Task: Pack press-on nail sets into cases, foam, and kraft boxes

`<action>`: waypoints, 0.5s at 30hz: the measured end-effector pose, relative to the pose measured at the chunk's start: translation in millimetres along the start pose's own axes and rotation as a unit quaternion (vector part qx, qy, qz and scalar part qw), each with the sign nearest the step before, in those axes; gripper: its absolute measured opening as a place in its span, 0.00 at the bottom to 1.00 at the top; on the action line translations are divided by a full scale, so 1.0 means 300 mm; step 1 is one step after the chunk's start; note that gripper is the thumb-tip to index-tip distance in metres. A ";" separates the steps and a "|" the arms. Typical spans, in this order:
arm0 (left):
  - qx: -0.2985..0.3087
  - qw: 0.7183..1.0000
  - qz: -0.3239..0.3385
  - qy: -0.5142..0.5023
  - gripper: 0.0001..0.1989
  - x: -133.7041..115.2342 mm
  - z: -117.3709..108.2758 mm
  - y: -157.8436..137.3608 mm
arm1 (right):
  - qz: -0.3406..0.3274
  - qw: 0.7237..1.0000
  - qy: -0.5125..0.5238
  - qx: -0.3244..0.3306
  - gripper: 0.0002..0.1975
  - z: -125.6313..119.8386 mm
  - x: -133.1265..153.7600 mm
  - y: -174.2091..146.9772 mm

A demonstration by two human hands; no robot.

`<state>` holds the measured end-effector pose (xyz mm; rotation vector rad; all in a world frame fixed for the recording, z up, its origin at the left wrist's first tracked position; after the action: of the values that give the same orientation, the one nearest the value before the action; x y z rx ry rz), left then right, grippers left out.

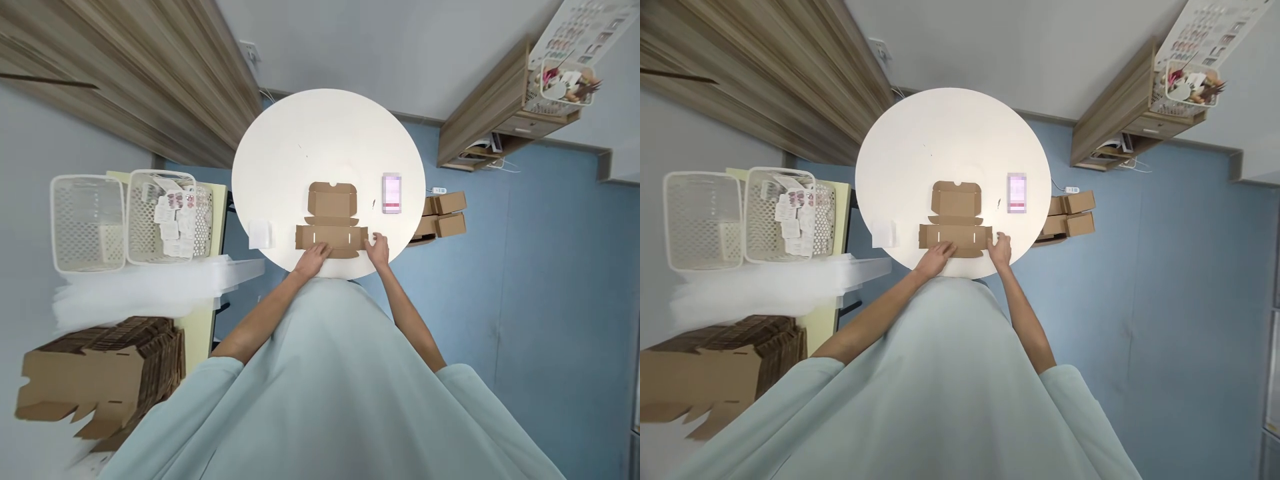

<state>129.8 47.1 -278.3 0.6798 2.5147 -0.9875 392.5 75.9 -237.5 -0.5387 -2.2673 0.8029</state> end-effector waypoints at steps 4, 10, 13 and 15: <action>0.001 0.998 -0.052 -0.028 0.38 0.069 -0.034 -0.033 | -0.106 0.993 -0.043 0.013 0.30 0.000 0.180 0.054; 0.023 0.990 -0.113 -0.078 0.27 0.139 -0.052 -0.085 | -0.111 0.983 -0.110 0.098 0.37 0.113 0.324 0.193; 0.012 0.987 -0.119 -0.105 0.19 0.142 -0.054 -0.096 | -0.118 0.982 -0.093 0.111 0.39 0.147 0.341 0.220; 0.003 0.986 -0.121 -0.117 0.18 0.145 -0.055 -0.097 | -0.134 0.980 -0.085 0.124 0.40 0.165 0.344 0.214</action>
<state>75.8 53.2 -272.3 0.2449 2.4227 -1.0865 295.9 160.8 -263.5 -0.0497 -2.2837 1.0038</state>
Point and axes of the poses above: each hand's wrist, its own y-axis towards the middle knuckle, its own z-axis out of the palm, x = y × z, the point moved 9 cm from there along y, towards the middle knuckle, and after that the axes turned 12 degrees about x, right-handed, at the moved point
